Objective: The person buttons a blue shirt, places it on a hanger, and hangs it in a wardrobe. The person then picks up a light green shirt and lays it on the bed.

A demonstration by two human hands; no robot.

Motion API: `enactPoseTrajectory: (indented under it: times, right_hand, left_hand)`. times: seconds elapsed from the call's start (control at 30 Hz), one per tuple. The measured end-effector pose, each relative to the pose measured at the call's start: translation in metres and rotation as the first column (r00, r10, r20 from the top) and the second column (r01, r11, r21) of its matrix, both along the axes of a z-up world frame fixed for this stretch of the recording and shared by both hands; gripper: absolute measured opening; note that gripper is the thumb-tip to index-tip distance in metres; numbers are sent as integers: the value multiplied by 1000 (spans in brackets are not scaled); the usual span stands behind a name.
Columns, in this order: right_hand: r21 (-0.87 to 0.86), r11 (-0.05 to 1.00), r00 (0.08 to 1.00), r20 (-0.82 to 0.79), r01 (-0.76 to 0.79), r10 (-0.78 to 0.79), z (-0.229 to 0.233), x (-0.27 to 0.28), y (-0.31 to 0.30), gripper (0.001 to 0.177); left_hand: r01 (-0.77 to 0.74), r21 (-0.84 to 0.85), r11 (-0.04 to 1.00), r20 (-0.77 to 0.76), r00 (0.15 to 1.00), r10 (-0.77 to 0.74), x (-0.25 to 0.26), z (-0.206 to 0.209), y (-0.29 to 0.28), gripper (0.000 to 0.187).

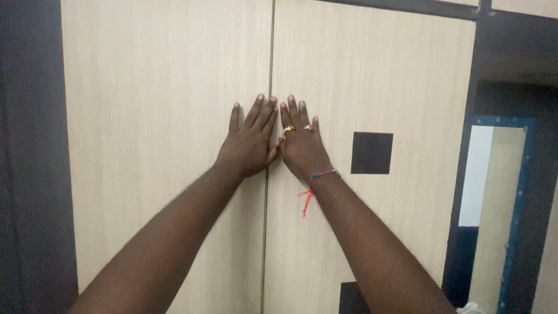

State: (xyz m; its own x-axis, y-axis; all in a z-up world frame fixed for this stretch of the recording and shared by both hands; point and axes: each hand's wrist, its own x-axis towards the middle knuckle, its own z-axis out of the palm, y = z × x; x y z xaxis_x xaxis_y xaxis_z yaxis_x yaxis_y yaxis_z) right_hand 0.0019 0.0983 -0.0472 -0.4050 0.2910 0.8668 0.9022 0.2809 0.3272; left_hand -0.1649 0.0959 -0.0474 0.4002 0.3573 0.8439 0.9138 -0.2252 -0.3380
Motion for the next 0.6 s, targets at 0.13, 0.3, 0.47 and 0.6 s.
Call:
enactPoseTrajectory:
  times: [0.13, 0.3, 0.47, 0.6]
  right_hand:
    - [-3, 1000, 1000, -19, 6, -6, -2, 0, 1, 77]
    - [61, 998, 1000, 6, 17, -17, -8, 2, 0, 71]
    - [24, 999, 999, 6, 32, -32, -12, 6, -2, 71]
    - [-40, 997, 997, 7, 72, -72, -12, 7, -12, 73]
  left_hand:
    - [66, 77, 995, 19, 998, -68, 3, -7, 11, 81]
    - [127, 248, 960, 43, 989, -142, 12, -19, 25, 76]
    - [197, 244, 949, 30, 977, -211, 13, -22, 30, 80]
    - [239, 221, 946, 3, 969, -246, 15, -20, 25, 86]
